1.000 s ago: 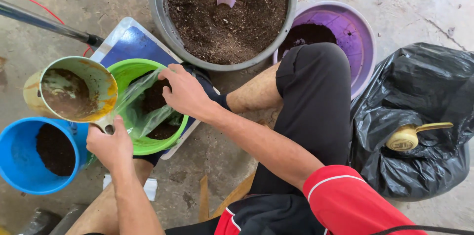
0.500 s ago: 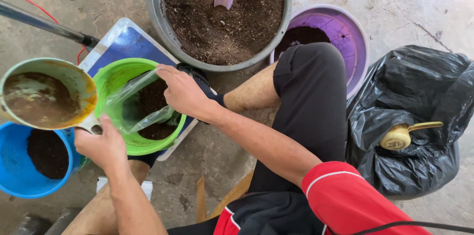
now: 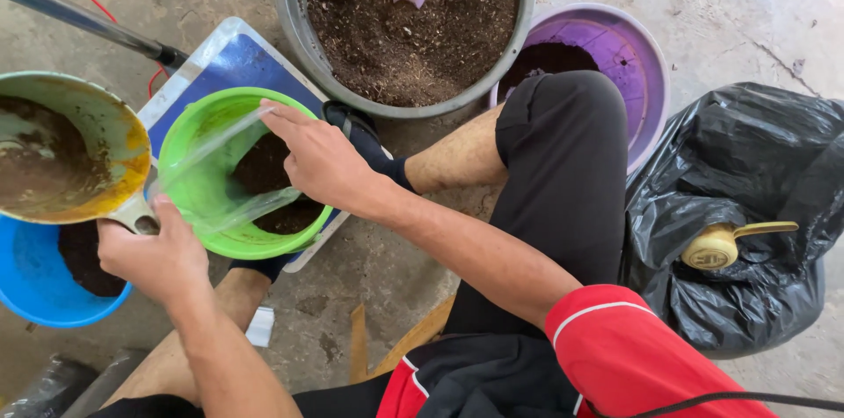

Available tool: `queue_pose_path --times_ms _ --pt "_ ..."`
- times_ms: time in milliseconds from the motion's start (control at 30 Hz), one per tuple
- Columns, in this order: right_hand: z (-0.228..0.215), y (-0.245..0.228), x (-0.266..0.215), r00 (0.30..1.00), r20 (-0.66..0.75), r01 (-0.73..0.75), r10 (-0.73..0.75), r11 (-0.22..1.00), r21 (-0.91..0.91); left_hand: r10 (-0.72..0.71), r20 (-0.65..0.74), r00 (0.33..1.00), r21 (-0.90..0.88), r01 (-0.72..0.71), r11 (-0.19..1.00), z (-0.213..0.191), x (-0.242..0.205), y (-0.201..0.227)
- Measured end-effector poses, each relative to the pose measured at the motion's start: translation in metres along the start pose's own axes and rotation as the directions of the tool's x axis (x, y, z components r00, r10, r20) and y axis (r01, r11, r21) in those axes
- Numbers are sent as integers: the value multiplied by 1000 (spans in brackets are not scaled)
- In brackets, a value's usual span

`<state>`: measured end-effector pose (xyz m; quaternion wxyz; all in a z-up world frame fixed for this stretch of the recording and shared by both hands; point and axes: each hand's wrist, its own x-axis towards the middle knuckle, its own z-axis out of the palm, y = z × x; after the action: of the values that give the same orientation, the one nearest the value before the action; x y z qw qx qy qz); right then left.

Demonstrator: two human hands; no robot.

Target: Preparing soil mixtures by measuring components and mixing them in buckets and bags.

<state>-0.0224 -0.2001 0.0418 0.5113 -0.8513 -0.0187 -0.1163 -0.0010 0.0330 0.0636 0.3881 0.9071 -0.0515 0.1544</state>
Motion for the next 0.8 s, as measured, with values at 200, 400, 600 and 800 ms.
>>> queue_pose_path --times_ms 200,400,600,800 --pt "3 1 -1 1000 20 0 0 999 -38 -53 2 999 48 53 997 -2 6 10" --pt "-2 -5 1 998 48 -29 31 998 -47 -84 22 996 68 82 994 -2 4 7" --pt "-3 -2 3 999 36 -35 36 999 -21 -47 27 999 122 44 992 -9 9 13" --pt "-9 -6 4 999 15 -46 46 999 25 -94 86 992 178 77 981 -14 9 8"
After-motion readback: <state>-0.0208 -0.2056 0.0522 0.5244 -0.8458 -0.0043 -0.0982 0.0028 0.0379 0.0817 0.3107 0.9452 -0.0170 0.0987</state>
